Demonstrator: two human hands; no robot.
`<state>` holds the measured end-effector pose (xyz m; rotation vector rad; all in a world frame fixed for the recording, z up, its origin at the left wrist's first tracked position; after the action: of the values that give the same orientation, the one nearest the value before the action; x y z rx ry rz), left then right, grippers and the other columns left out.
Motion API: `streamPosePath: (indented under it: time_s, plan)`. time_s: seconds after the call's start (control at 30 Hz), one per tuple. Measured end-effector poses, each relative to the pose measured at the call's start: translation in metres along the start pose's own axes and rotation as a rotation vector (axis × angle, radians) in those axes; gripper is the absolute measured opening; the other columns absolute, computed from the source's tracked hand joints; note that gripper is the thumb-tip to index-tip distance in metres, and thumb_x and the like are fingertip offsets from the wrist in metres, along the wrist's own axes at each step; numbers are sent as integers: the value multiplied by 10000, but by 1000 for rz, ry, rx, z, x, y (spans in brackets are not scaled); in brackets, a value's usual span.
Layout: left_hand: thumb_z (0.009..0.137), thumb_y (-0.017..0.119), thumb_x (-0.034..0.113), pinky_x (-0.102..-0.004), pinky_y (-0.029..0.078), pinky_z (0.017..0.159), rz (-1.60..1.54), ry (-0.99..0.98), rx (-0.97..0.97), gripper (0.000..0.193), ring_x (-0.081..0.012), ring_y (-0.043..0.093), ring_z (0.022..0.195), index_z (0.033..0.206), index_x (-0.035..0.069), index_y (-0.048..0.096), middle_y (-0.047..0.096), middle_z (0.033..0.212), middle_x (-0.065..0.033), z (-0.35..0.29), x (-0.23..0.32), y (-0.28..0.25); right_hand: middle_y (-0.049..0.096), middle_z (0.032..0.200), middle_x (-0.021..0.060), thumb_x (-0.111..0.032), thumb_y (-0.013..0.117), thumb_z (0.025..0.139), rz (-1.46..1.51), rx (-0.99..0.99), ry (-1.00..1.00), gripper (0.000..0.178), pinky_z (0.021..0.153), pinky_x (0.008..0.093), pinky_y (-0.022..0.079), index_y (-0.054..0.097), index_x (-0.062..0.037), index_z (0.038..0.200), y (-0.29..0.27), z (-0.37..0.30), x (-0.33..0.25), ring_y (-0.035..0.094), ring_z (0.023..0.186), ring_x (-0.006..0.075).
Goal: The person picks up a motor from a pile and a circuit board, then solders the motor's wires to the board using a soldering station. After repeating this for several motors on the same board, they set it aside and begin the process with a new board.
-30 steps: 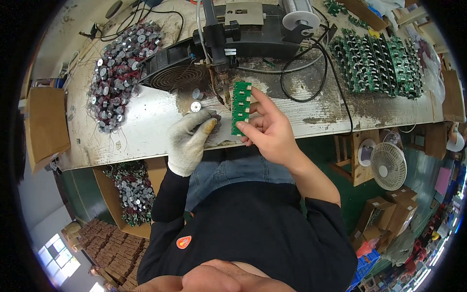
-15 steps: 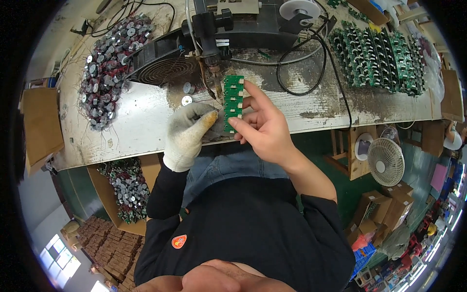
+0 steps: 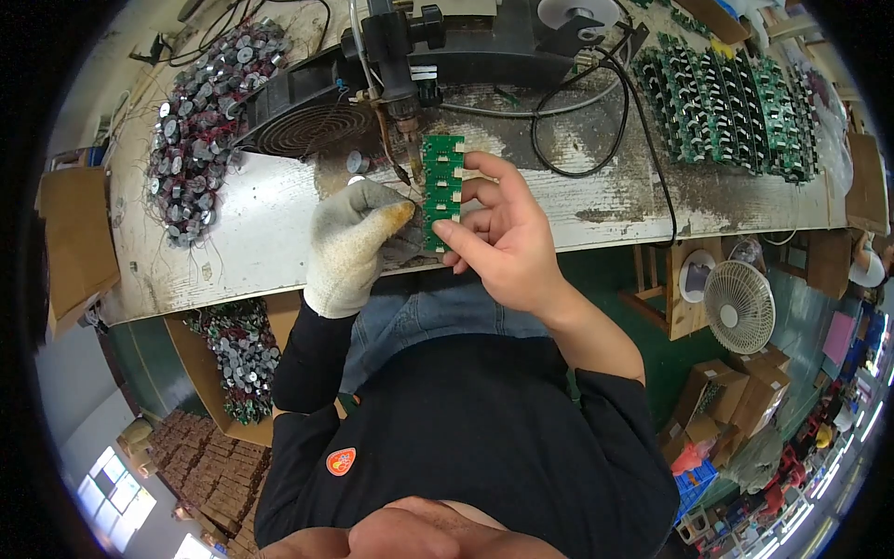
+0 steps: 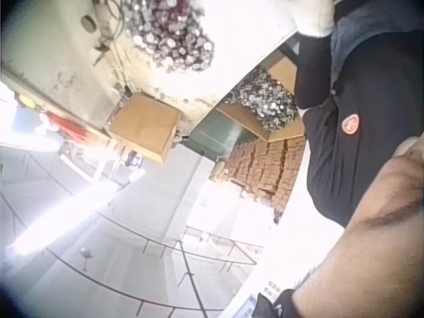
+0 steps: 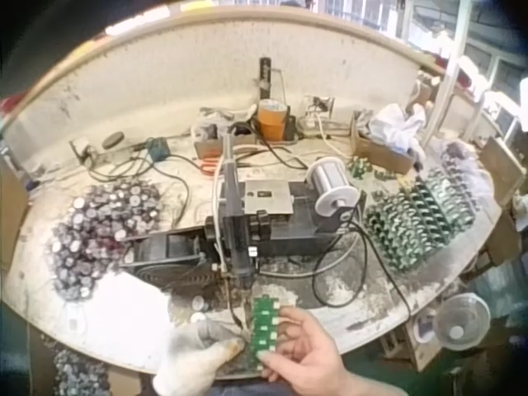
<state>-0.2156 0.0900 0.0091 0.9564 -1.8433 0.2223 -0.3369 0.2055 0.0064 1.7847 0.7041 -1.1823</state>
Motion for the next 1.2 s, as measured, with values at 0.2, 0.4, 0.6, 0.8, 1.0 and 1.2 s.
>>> streamPosePath:
  time_s: [0.2, 0.4, 0.6, 0.8, 1.0, 1.2]
  plan:
    - [885, 626, 105, -248, 532, 636, 40, 40, -2, 183, -122, 630, 736, 923, -71, 593, 642, 845, -94, 0, 8, 2, 548, 1052, 124, 55, 603, 857, 12, 7, -15, 548, 515, 216, 496, 324, -27, 1322, 0, 1, -2, 615, 654, 126]
    - [881, 629, 101, -249, 531, 630, 20, 52, 13, 179, -119, 629, 721, 906, -74, 599, 646, 838, -96, -2, 10, 4, 544, 1044, 114, 57, 607, 853, 1, 3, -23, 526, 510, 211, 495, 342, -20, 1301, 1, 1, -5, 616, 650, 120]
    - [875, 638, 122, -234, 518, 599, 54, 58, 31, 186, -110, 623, 687, 889, -62, 610, 648, 788, -85, 1, -5, -1, 547, 1041, 112, 56, 610, 852, 7, 3, -3, 527, 504, 209, 491, 340, -21, 1298, 0, -2, 1, 617, 649, 119]
    - [867, 646, 137, -224, 494, 580, 47, 27, 54, 184, -99, 617, 678, 874, -45, 624, 648, 777, -76, 0, -2, 2, 547, 1044, 121, 51, 611, 854, 1, 15, 9, 524, 499, 218, 492, 336, -15, 1295, -1, -4, 1, 620, 651, 127]
    - [869, 641, 128, -231, 517, 599, 55, 47, 39, 179, -104, 621, 679, 893, -48, 617, 649, 793, -75, 0, 4, 3, 546, 1051, 130, 53, 611, 854, 16, 12, 6, 515, 501, 226, 504, 338, -5, 1287, 0, -2, -2, 628, 651, 138]
    - [872, 636, 113, -243, 533, 609, 29, 39, 26, 172, -114, 629, 700, 897, -56, 611, 647, 816, -83, -2, 7, 4, 548, 1053, 128, 60, 608, 852, 45, 13, 9, 505, 503, 225, 510, 345, -4, 1278, 2, -1, -4, 631, 651, 138]
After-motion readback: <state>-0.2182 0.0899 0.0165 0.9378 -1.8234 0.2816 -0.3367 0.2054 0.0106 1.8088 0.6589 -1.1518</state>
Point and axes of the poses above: each hand's wrist, its own z-axis towards the middle knuckle, its own y-axis out of the palm, x = y × z, the point moved 4 cm from there along z, towards the middle knuckle
